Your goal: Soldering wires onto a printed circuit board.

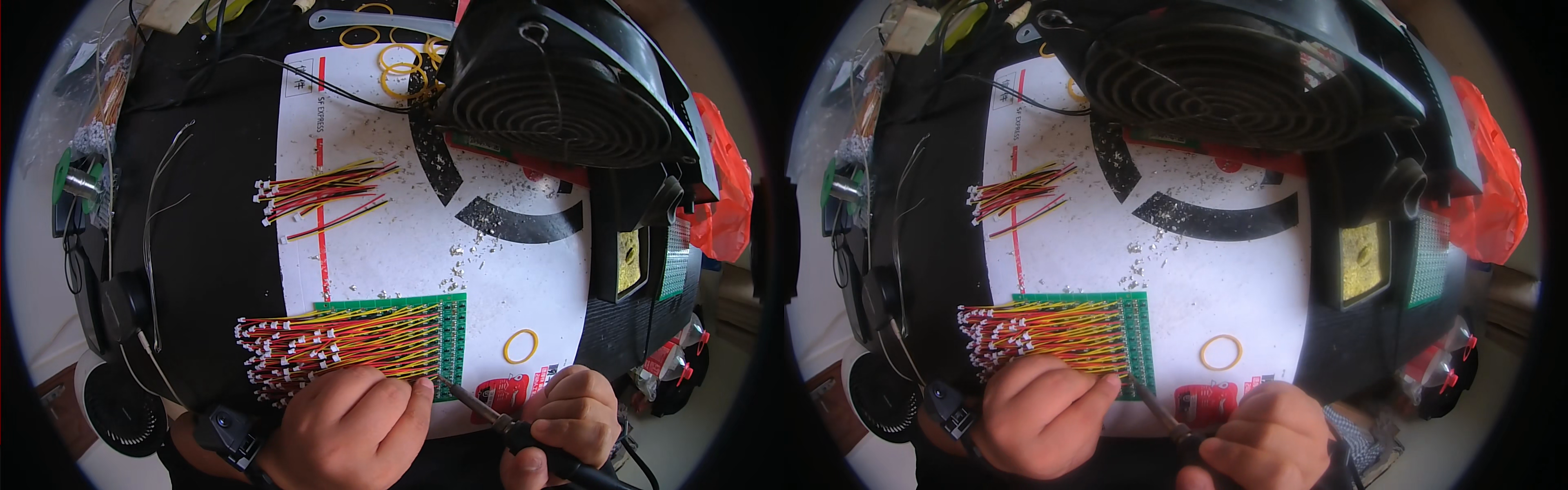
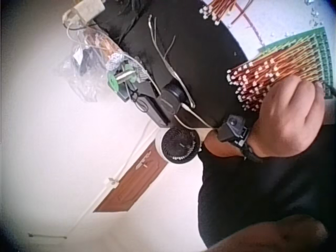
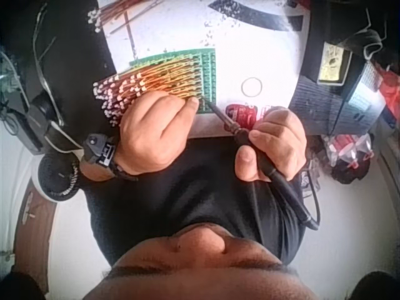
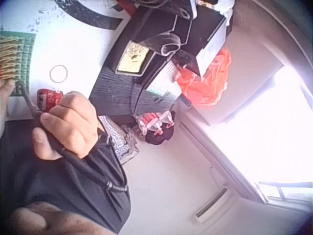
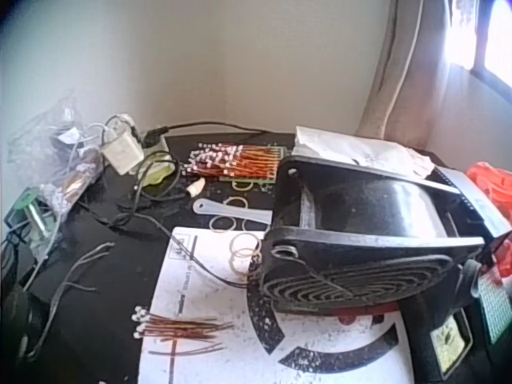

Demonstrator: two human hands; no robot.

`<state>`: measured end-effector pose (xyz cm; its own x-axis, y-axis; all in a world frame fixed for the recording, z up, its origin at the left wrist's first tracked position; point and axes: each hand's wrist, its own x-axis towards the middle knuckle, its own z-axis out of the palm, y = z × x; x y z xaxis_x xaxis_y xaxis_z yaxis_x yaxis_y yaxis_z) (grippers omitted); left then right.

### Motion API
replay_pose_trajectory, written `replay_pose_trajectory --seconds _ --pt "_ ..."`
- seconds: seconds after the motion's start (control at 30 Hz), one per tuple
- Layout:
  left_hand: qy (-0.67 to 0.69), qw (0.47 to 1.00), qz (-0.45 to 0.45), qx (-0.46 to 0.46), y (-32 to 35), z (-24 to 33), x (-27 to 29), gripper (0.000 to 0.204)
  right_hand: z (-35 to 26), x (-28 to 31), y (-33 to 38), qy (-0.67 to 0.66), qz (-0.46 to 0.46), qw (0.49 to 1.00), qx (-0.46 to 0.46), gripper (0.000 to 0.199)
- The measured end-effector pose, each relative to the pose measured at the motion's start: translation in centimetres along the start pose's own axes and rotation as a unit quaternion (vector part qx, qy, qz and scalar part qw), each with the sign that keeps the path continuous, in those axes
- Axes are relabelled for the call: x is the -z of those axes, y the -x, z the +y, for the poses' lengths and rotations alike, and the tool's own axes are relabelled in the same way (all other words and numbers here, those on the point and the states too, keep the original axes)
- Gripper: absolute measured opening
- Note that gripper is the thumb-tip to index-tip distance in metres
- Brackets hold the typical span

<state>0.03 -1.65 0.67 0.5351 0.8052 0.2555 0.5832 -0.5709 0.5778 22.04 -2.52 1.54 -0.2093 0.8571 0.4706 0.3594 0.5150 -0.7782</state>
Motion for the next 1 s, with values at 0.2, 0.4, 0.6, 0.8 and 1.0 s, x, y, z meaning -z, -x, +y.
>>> replay_pose_trajectory --seconds 0.2,0.4,0.6,0.8,1.0 --pt "0.007 1.0 -0.005 0.014 0.1 -0.2 -0.3 0.02 0.6 -0.3 0.4 -0.016 0.012 1.0 0.002 0.021" --pt "0.031 0.999 0.004 0.038 -0.5 0.6 0.1 0.01 0.1 0.8 0.4 0.003 0.017 1.0 0.002 0.021" --pt "0.009 0.999 0.023 0.042 0.0 0.7 0.3 0.008 0.3 0.1 0.3 -0.009 0.021 1.0 -0.001 0.021" --pt "0.009 0.999 0.019 0.038 0.0 0.5 0.0 0.007 0.6 0.0 0.4 -0.012 0.015 1.0 0.005 0.021" --pt "0.015 0.999 0.014 0.035 -0.1 0.5 -0.1 0.01 0.5 0.1 0.2 -0.01 0.003 1.0 0.009 0.022"
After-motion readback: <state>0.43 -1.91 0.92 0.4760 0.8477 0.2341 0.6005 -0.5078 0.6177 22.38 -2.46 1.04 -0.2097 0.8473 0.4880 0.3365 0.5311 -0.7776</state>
